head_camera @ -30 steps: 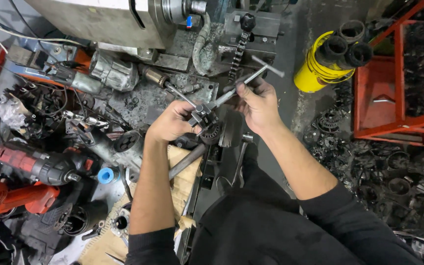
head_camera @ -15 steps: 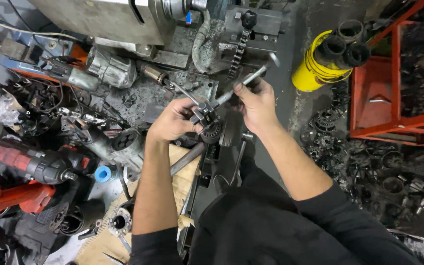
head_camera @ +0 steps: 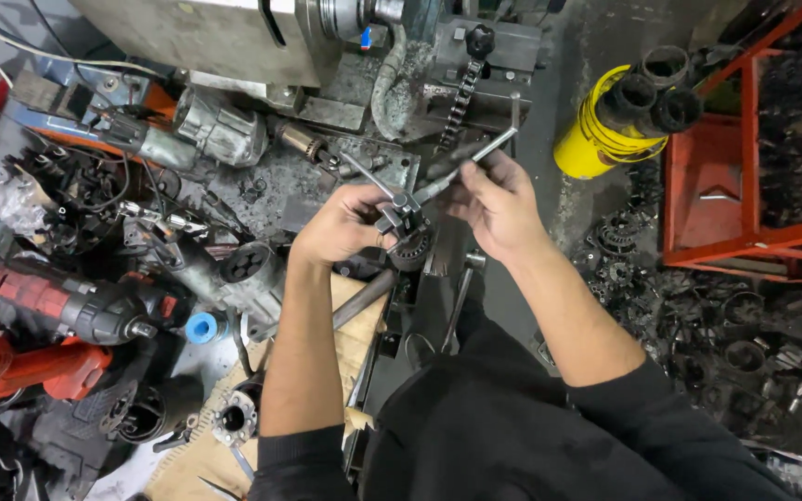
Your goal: The person uses a T-handle hex wrench to tighten a bolt on a small metal assembly, then removes the tool and sets the assembly aside. They open a cardboard box, remove a cylindrical metal part, and fit a small ring onto it. The person continues to handle the cylindrical part and ring, rotating and inspecting them before placing them on the workbench.
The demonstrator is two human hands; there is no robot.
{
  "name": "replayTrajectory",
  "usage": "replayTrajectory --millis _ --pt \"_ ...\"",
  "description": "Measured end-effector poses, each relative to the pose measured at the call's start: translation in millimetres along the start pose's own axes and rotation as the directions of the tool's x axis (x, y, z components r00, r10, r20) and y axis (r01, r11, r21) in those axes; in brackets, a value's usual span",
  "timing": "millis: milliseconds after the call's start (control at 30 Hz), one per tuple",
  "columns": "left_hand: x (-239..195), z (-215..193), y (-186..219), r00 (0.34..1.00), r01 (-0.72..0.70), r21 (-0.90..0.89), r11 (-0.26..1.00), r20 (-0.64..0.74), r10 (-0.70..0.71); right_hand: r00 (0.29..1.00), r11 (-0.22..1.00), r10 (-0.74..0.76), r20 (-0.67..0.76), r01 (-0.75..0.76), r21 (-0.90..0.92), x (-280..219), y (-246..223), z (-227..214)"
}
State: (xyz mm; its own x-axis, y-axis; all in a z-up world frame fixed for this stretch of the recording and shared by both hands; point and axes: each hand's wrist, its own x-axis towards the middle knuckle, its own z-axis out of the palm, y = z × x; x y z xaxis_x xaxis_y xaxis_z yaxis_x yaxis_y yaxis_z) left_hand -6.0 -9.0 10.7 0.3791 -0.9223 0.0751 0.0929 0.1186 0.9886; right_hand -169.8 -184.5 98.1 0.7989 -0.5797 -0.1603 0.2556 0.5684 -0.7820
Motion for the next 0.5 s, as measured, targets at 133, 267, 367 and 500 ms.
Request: replayTrajectory --millis 133,267,367,500 --pt "-1 2 2 1.000 0.011 -0.030 0.999 0.000 -0.011 0.992 0.990 -0.110 -0.058 0.104 -0.094 30 40 -44" --pt "0 0 -4 1.000 0.018 -0.028 0.999 0.003 -0.018 0.998 0.999 -0.035 -0.058 0.035 -0.007 6 13 -12" --pt "-1 2 0 1.000 0.016 -0.024 1.000 0.009 -0.016 0.998 0.997 -0.018 -0.065 0.022 0.070 10 19 -16" --pt "-1 -1 -5 1.000 -0.001 0.007 1.000 0.008 0.001 0.984 0.992 -0.119 -0.131 0.125 0.037 29 45 -37"
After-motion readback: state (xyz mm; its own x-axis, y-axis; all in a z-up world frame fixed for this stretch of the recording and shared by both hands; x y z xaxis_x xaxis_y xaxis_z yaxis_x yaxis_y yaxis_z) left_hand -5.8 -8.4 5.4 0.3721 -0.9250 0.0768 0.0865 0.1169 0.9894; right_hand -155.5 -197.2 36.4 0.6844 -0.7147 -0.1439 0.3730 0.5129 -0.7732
